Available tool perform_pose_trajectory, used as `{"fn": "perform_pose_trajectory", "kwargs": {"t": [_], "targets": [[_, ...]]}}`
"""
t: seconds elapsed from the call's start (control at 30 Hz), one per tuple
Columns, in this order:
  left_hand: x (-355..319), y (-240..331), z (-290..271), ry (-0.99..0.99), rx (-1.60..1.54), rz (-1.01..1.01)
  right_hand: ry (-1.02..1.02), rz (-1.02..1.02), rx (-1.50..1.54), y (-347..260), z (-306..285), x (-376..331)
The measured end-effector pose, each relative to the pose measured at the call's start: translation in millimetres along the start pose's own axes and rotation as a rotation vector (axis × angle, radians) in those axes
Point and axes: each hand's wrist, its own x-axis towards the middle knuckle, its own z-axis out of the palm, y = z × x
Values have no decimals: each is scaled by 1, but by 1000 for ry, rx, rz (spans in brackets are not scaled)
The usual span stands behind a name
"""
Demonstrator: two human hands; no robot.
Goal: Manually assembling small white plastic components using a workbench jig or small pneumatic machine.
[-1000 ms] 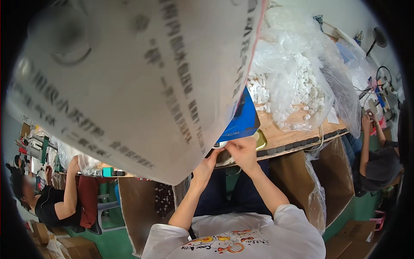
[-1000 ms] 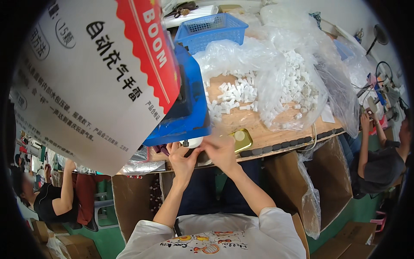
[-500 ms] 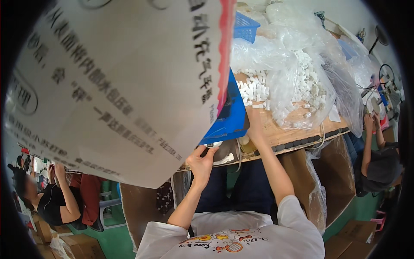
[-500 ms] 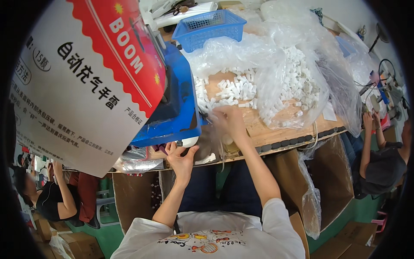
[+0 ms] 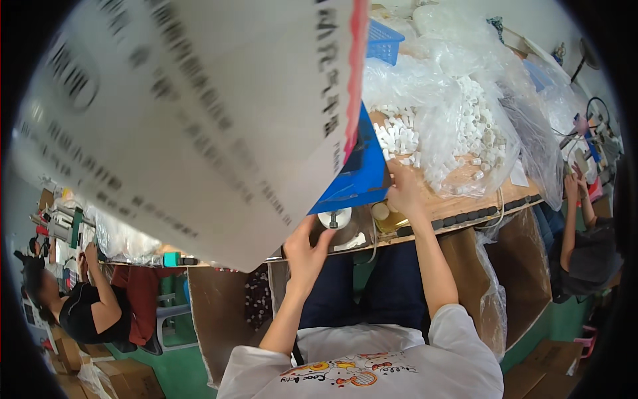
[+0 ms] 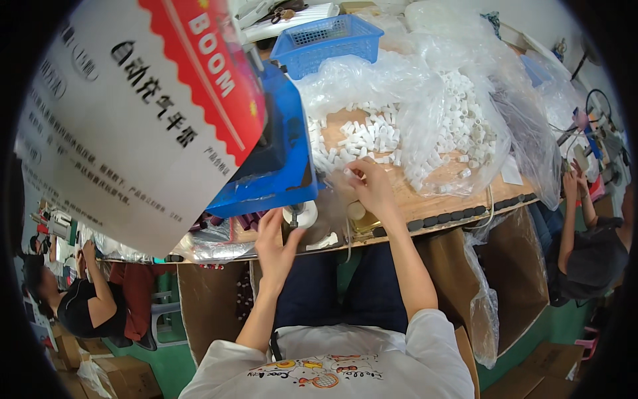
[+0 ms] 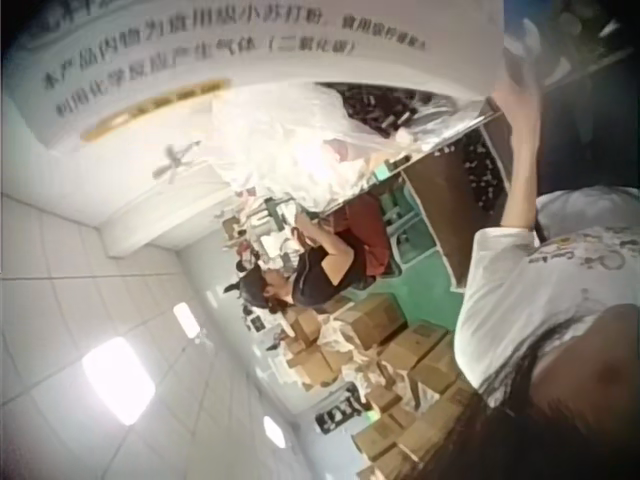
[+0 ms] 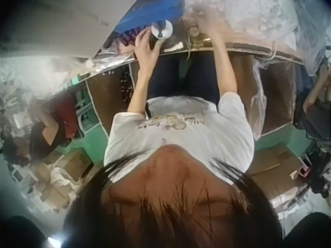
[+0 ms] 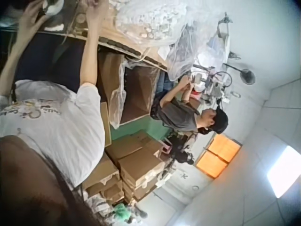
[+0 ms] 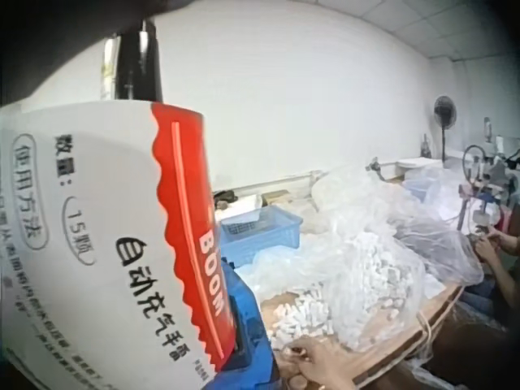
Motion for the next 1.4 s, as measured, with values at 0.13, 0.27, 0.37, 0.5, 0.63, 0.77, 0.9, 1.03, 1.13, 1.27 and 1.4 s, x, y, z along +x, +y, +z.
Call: {"fn": "perform_pose_trajectory", "kwargs": {"t": [0.13,0.27,0.37,0.5,0.63,0.77,0.9,1.03,1.13,1.27,1.4], "targets": [[23,11,3,-72,192,197,-39,91,224,-28,14,-20],[14,32,-27,-122,78,141,-57,268,431,-34,46,-45],[4,61,-97,-486,570,-150,-27,58,369,-10,69,-48],[-24,21,-173,-278,982,-162,-173,-16,-42,-72,63,-45],[32,-13,-135,5,621,-237,-107,-299,-328,-64,75,-50],[66,-62,-93,-60,765,-130,26,-453,-390,-66,81,-53],[64,-47,-91,-84,587,-169,-295,135,30,-58,27,-32],[51,-43,-89,-8,-31,-118,652,189,-668,53,-103,-47],[36,-16,-44,-103,-166,-63,549,305,-968,70,-137,-60],[31,10,-10,-237,22,70,422,288,-674,83,-132,-61],[22,0,-9,-151,160,257,286,162,-167,22,-60,-65]]}}
